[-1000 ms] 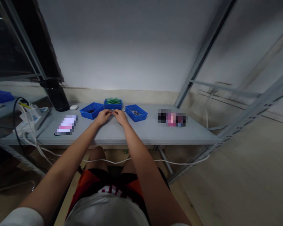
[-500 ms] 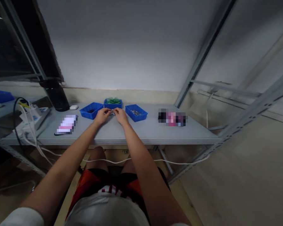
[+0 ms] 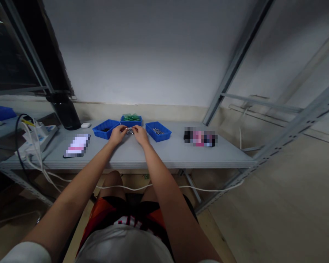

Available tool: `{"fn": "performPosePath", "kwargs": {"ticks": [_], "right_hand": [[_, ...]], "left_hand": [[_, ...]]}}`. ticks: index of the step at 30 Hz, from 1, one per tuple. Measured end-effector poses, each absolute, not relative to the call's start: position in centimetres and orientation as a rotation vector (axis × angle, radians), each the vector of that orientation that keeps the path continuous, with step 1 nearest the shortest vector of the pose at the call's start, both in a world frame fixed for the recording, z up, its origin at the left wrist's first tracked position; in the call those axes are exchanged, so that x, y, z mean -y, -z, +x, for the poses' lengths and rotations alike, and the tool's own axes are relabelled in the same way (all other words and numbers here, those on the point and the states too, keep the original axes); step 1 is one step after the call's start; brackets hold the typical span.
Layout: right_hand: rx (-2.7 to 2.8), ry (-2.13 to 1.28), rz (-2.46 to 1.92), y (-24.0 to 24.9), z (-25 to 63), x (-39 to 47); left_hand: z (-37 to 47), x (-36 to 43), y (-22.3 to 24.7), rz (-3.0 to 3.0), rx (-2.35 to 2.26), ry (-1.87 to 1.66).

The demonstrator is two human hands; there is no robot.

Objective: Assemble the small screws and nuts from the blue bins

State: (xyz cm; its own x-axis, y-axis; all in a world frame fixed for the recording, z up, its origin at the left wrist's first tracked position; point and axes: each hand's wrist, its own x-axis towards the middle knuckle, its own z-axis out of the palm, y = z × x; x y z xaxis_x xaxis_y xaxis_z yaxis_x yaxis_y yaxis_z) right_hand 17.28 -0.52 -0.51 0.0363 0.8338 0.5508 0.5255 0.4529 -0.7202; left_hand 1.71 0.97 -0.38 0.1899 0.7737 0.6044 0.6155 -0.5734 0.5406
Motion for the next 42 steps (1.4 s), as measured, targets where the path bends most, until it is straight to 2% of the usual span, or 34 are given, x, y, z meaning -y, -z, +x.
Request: {"fn": "performPosePath", "kwargs": {"ticks": [8, 17, 29, 35, 42], "right_hand": [[1.636, -0.371, -1.229, 0.9, 17.5, 0.2], [1.969, -0.386, -1.103, 1.9, 17.5, -0.2], [1.918, -0.394, -1.128, 1.8, 17.4, -0.2], [1.818, -0.415, -1.156, 1.3, 17.3, 0.2], [1.684, -0.397, -1.168, 1.1, 17.3, 0.4]], "left_hand": [[1.6, -0.8, 0.1, 2.277, -1.317, -1.371], [2.1, -1.0, 0.4, 2.302, -1.132, -1.376], [1.9, -1.3, 0.8, 2.31, -1.101, -1.304], [1.9, -1.1, 0.5, 2.243, -1.291, -1.326], [1.9, -0.6, 0.7, 2.332, -1.308, -1.089]]}}
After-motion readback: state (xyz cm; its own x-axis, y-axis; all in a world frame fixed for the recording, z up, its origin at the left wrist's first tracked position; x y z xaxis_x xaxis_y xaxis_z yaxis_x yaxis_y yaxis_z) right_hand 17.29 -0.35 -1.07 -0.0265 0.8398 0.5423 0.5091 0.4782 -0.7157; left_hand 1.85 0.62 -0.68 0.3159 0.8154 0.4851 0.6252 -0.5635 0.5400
